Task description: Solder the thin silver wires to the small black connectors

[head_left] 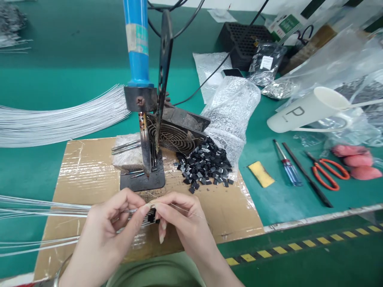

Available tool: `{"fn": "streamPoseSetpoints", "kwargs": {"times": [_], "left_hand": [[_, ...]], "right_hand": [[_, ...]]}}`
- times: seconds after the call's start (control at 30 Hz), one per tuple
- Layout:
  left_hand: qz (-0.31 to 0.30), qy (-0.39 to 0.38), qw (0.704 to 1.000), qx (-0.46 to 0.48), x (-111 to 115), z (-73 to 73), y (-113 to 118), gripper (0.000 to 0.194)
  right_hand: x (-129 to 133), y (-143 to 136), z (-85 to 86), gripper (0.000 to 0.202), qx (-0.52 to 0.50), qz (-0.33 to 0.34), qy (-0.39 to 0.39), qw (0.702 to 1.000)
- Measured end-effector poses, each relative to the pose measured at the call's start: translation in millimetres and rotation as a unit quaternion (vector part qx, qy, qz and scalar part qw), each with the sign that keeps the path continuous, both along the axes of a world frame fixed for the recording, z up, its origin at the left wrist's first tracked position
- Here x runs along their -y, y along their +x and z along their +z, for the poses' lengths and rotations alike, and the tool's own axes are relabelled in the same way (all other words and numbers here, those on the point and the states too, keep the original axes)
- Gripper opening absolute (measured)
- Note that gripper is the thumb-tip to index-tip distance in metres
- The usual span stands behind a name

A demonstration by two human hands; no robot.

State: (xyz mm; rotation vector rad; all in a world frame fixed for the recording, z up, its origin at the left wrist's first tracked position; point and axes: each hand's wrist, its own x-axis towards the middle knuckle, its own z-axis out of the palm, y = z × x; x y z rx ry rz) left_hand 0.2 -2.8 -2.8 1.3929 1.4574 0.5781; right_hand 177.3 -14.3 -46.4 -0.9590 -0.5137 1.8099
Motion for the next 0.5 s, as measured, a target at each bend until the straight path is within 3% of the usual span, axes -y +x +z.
{"fn": "streamPoseSetpoints", "kwargs": {"times": [0.27, 0.4, 0.5], "left_hand": [[-0.028, -0.039, 0.999, -0.006, -2, -2.4, -6, 0.039], [-0.010, -0.035, 0.999, 0.006, -2, -0.4, -1, 0.036], [0.036, -0.016, 0.999, 0.008, 3, -1.0, 4, 0.031]], "right_hand": [[0, 6, -2.3, 0.015, 0.035, 0.009, 0.025, 0.999], [0, 4, -1.5, 0.017, 0.029, 0.010, 0.014, 0.999], [2, -1, -3.0, 0.020, 0.012, -0.003, 0.005, 1.000]]}}
